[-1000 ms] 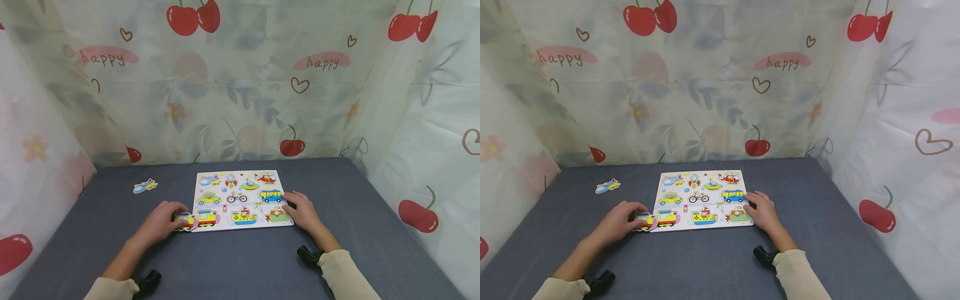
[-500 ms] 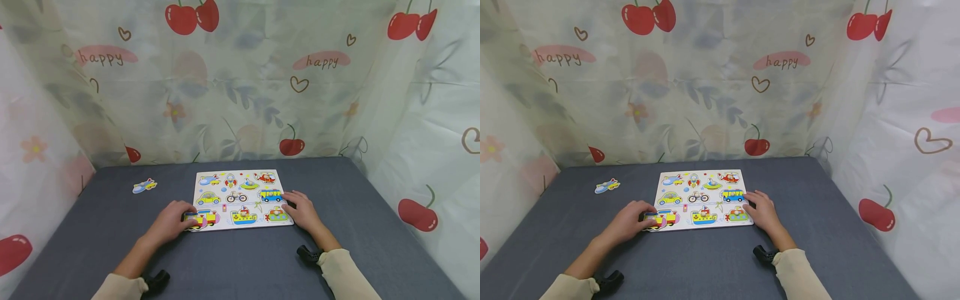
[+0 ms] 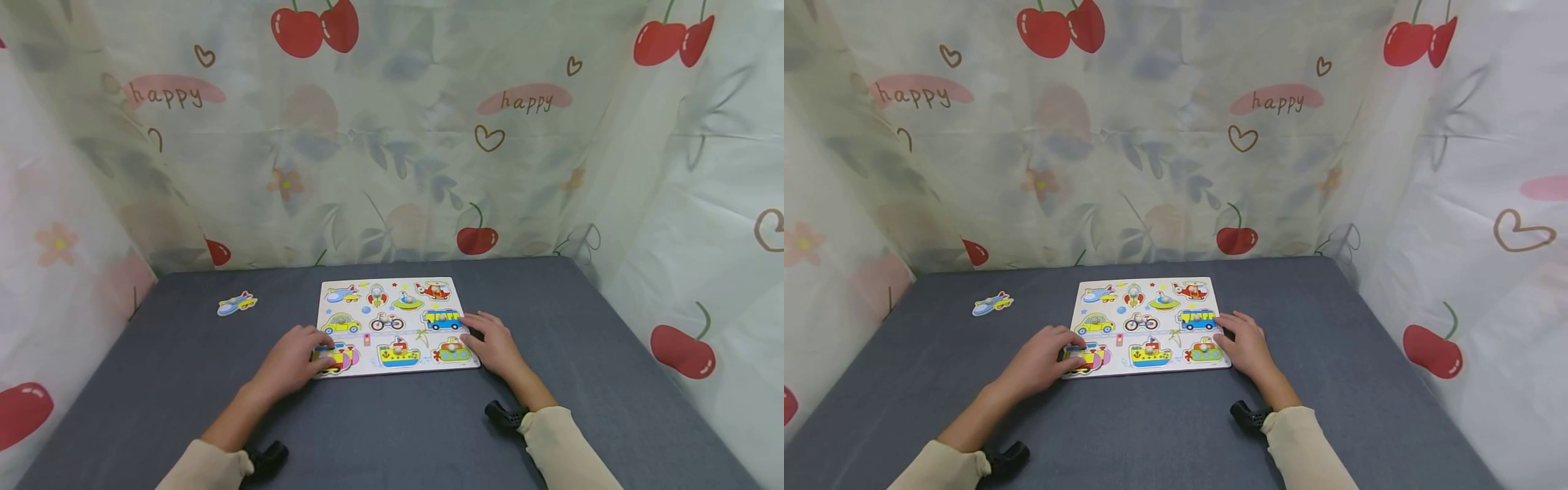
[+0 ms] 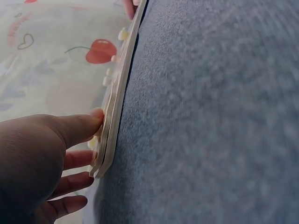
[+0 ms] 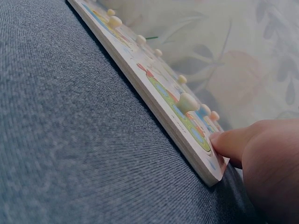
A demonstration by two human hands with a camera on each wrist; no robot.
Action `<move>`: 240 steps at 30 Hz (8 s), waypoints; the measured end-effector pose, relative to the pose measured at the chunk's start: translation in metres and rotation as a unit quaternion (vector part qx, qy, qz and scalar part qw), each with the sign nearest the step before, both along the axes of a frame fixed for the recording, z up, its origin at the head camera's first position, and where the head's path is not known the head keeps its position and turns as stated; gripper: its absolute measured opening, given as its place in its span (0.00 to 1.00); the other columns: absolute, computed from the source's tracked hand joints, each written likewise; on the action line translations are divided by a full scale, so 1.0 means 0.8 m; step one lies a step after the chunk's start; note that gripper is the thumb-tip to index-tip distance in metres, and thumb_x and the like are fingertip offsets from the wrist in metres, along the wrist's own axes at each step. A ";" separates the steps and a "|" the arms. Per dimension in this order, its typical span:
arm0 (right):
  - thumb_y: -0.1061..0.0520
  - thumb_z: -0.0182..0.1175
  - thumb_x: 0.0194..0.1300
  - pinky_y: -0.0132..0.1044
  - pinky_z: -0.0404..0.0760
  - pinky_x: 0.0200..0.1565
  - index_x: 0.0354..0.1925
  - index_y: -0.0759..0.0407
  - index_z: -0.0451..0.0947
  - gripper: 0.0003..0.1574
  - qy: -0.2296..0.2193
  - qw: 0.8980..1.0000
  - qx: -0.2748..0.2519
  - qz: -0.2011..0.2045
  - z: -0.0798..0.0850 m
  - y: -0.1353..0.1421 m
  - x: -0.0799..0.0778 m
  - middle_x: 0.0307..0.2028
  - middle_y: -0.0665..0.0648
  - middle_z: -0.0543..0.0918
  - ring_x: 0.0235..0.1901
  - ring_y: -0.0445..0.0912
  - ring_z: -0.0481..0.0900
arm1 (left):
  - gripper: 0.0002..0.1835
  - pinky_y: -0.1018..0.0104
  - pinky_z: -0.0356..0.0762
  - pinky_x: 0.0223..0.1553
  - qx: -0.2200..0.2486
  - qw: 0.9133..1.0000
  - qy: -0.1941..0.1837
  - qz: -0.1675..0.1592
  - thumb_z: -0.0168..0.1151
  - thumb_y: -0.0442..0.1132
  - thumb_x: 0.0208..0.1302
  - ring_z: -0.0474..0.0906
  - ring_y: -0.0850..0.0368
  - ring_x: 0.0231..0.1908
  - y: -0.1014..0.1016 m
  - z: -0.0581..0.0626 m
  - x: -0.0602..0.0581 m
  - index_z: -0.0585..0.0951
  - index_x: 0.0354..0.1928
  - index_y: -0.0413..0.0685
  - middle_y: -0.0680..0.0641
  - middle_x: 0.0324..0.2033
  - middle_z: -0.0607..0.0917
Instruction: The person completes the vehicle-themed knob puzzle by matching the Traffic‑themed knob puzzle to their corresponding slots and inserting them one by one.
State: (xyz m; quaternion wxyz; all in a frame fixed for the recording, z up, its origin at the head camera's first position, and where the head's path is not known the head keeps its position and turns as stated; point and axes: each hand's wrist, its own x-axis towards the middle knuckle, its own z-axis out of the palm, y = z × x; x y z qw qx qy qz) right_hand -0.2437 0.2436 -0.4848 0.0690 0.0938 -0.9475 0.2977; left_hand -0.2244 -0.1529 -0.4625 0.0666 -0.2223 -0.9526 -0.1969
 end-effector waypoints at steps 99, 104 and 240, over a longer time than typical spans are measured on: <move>0.55 0.62 0.67 0.63 0.55 0.63 0.62 0.60 0.76 0.27 0.000 1.000 -0.015 0.007 0.000 0.003 0.000 0.63 0.61 0.74 0.68 0.59 0.59 | 0.07 0.49 0.63 0.45 0.052 0.997 0.027 0.048 0.71 0.41 0.58 0.74 0.49 0.43 -0.028 0.010 -0.051 0.86 0.38 0.52 0.50 0.38 0.83; 0.54 0.62 0.67 0.63 0.54 0.63 0.62 0.60 0.76 0.27 -0.001 1.000 -0.010 0.009 0.000 0.002 0.000 0.63 0.61 0.74 0.68 0.59 0.59 | 0.08 0.40 0.60 0.53 0.064 0.996 0.011 0.054 0.70 0.41 0.60 0.72 0.43 0.52 -0.045 0.004 -0.058 0.85 0.42 0.51 0.45 0.47 0.82; 0.54 0.63 0.66 0.63 0.55 0.62 0.62 0.59 0.76 0.27 0.002 1.000 -0.006 0.002 0.001 0.002 0.001 0.62 0.60 0.75 0.68 0.59 0.60 | 0.15 0.46 0.70 0.45 0.046 0.958 -0.094 0.268 0.62 0.41 0.66 0.75 0.40 0.43 -0.130 0.023 -0.121 0.82 0.45 0.35 0.35 0.42 0.82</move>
